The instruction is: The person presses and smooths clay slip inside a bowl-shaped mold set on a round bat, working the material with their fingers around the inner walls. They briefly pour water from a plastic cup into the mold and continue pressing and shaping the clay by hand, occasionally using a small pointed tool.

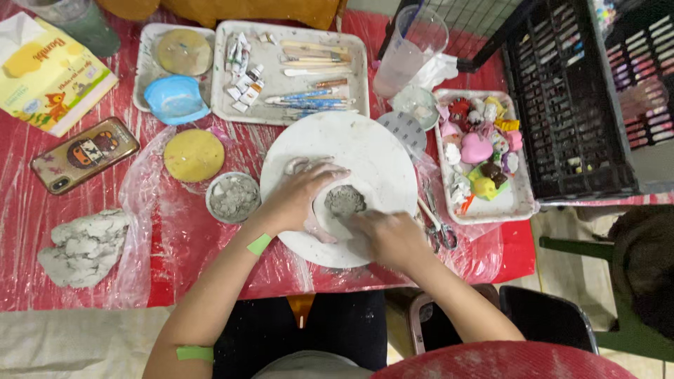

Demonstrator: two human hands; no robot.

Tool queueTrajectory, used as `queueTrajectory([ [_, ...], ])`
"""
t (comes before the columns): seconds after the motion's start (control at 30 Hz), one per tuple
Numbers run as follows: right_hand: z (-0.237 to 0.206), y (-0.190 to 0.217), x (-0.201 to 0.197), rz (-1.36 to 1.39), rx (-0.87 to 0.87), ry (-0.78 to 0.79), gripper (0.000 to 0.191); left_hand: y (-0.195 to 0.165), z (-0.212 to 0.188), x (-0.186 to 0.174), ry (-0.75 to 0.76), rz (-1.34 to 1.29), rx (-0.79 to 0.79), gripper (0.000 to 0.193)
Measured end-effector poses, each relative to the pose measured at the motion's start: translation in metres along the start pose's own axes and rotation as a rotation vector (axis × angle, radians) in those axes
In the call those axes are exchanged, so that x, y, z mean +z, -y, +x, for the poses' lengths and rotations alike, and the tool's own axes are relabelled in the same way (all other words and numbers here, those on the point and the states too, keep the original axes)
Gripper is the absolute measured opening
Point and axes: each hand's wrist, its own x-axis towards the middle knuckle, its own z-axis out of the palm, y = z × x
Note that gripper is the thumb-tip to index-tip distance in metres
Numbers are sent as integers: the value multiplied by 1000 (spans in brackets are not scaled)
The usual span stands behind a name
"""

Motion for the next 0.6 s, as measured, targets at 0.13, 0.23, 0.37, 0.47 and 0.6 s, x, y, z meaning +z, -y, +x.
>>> queueTrajectory([
  [0.13,7,1,5,-90,-35,-35,36,-1,1,-3,79,36,-75,129],
  [0.23,-16,-13,-12,-46,75,-31,36,-1,3,-4,85,23,-73,129],
  [0.37,-25,-16,-12,-1,50,-34,35,-1,1,-3,50,0,-43,127],
  [0.47,-8,-5,2,31,9,-16,33,-2,-1,-3,39,18,-38,126],
  [0.6,0,1,-1,52,63,12,36,-3,-1,-5,35,-7,-24,126],
])
